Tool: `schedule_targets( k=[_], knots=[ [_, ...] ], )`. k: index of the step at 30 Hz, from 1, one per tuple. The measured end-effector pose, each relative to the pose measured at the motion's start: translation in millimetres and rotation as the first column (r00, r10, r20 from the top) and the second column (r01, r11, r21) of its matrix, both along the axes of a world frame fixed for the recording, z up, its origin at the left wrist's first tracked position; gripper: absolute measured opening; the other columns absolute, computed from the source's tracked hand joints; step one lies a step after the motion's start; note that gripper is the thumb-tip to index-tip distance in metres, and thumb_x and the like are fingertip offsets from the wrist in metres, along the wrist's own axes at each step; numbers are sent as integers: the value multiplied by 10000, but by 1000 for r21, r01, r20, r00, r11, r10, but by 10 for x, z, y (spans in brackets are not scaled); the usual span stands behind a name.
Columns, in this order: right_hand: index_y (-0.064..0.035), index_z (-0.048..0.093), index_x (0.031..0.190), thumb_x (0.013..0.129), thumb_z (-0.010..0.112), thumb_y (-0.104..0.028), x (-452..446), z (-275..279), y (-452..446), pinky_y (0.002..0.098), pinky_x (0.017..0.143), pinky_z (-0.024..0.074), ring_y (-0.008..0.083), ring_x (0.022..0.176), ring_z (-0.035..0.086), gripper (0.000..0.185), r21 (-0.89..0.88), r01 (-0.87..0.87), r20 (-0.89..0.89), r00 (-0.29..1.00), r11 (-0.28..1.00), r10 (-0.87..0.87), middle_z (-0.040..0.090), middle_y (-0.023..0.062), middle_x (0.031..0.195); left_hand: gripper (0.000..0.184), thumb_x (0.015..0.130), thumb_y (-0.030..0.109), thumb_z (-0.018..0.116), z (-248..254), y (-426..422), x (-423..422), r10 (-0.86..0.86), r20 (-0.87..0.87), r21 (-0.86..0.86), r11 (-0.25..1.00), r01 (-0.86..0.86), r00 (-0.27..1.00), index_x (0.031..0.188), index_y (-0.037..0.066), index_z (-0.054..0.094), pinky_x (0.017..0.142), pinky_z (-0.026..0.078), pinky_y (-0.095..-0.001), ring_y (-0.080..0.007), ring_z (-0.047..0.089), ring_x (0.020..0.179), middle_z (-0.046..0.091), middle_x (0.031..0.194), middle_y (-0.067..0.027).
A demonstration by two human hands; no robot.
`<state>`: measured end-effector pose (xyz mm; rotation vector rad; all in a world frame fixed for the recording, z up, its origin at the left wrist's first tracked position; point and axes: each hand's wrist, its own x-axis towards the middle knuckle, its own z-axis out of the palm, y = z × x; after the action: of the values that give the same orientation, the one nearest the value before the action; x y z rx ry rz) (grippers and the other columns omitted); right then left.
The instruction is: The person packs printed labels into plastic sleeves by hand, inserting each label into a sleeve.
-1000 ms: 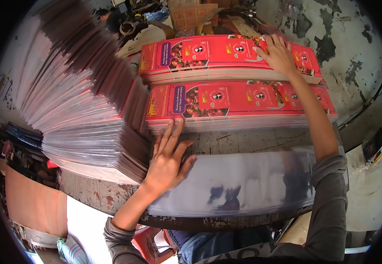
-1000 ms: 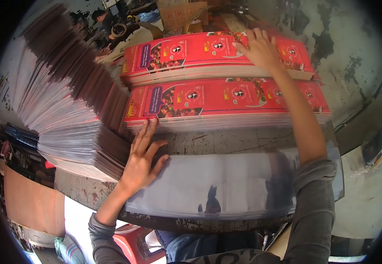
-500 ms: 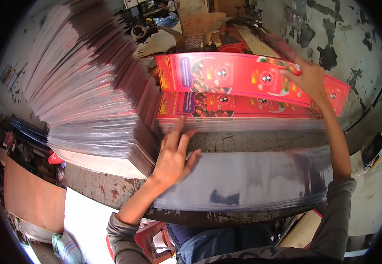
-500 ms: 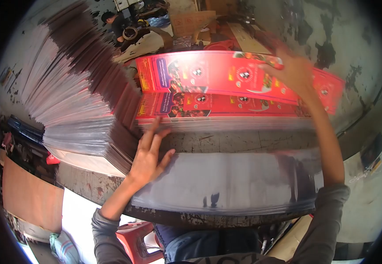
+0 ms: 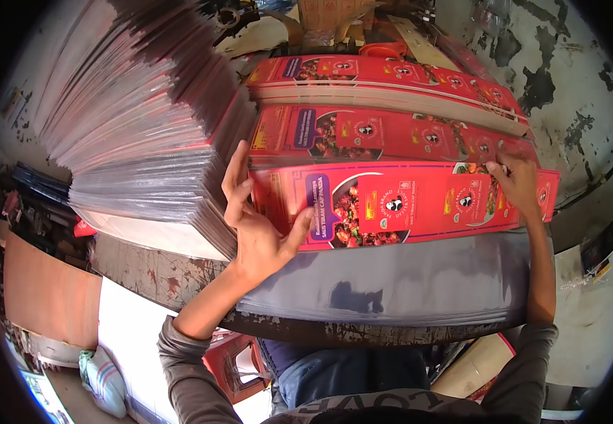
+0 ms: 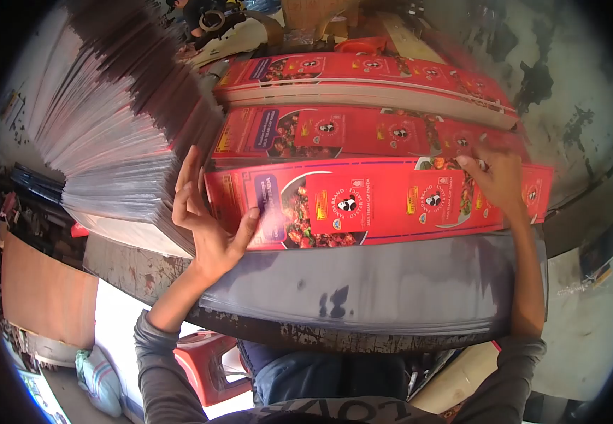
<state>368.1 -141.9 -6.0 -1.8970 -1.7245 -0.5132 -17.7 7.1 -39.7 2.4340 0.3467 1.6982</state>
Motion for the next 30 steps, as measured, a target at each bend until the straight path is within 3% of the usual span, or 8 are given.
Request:
schedule_targets(
  k=[3, 6, 8, 10, 11, 24, 26, 30],
  knots=[
    [-19, 513, 619, 802, 642, -359, 52, -111, 22, 365, 462, 333, 266, 459, 436, 407, 10, -36, -20, 999, 999, 36, 444, 129, 528, 772, 725, 45, 709, -39, 73, -14, -12, 16, -25, 1000, 12, 1000, 1259, 113, 156, 1061, 241, -539, -491, 279, 1270, 169, 1379, -345],
    [-11, 490, 614, 813, 630, -336, 10, -141, 37, 371, 462, 320, 272, 456, 410, 406, 41, -54, -36, 998, 998, 55, 419, 138, 528, 594, 751, 69, 674, -32, 52, -64, -89, 147, 29, 996, 86, 985, 1203, 68, 288, 1020, 305, -495, -429, 327, 1244, 229, 1366, -313],
    [-7, 482, 614, 816, 626, -326, -14, -137, 25, 373, 462, 314, 275, 455, 399, 404, 64, -52, -54, 997, 997, 55, 413, 143, 532, 246, 779, 85, 633, 60, -89, -197, -3, -46, 66, 998, 6, 999, 978, 36, 498, 804, 455, -404, -296, 543, 972, 525, 1092, -220],
    [-1, 480, 622, 819, 624, -314, -16, -143, 15, 371, 468, 315, 276, 466, 397, 397, 59, -17, -44, 999, 998, 19, 416, 149, 544, 98, 791, 104, 618, 142, -55, -212, -107, -323, 330, 918, 218, 940, 722, 57, 566, 516, 423, -284, -159, 526, 569, 529, 635, -28],
    [-1, 480, 622, 819, 624, -314, -18, -149, 11, 371, 468, 315, 276, 466, 397, 397, 56, -17, -45, 999, 998, 20, 416, 149, 544, 95, 785, 116, 637, 203, -100, -188, -60, -409, 452, 854, 259, 911, 708, 75, 599, 381, 322, -238, -105, 413, 382, 387, 467, 56],
    [1, 489, 627, 831, 615, -324, -37, -130, 6, 376, 471, 316, 292, 468, 412, 404, 21, 5, -72, 997, 1000, -4, 427, 153, 545, 99, 754, 159, 690, 118, -48, -222, -73, -427, 365, 898, 246, 901, 801, 73, 677, 396, 340, -234, -82, 433, 402, 474, 500, 40],
    [-2, 490, 625, 833, 614, -326, -36, -126, -1, 377, 470, 316, 296, 469, 414, 404, 13, 9, -72, 997, 1000, -8, 428, 153, 544, 185, 835, 163, 575, 138, -43, -216, -79, -446, 381, 885, 269, 891, 782, 29, 691, 383, 333, -245, -94, 428, 375, 491, 483, 12],
    [-7, 495, 622, 833, 615, -321, -32, -119, 1, 376, 469, 323, 297, 464, 419, 397, 14, 5, -40, 999, 1000, -5, 437, 153, 544, 178, 825, 159, 584, 138, -32, -204, -67, -418, 411, 875, 255, 906, 754, 30, 685, 382, 336, -247, -102, 430, 376, 485, 480, 7]
  ],
)
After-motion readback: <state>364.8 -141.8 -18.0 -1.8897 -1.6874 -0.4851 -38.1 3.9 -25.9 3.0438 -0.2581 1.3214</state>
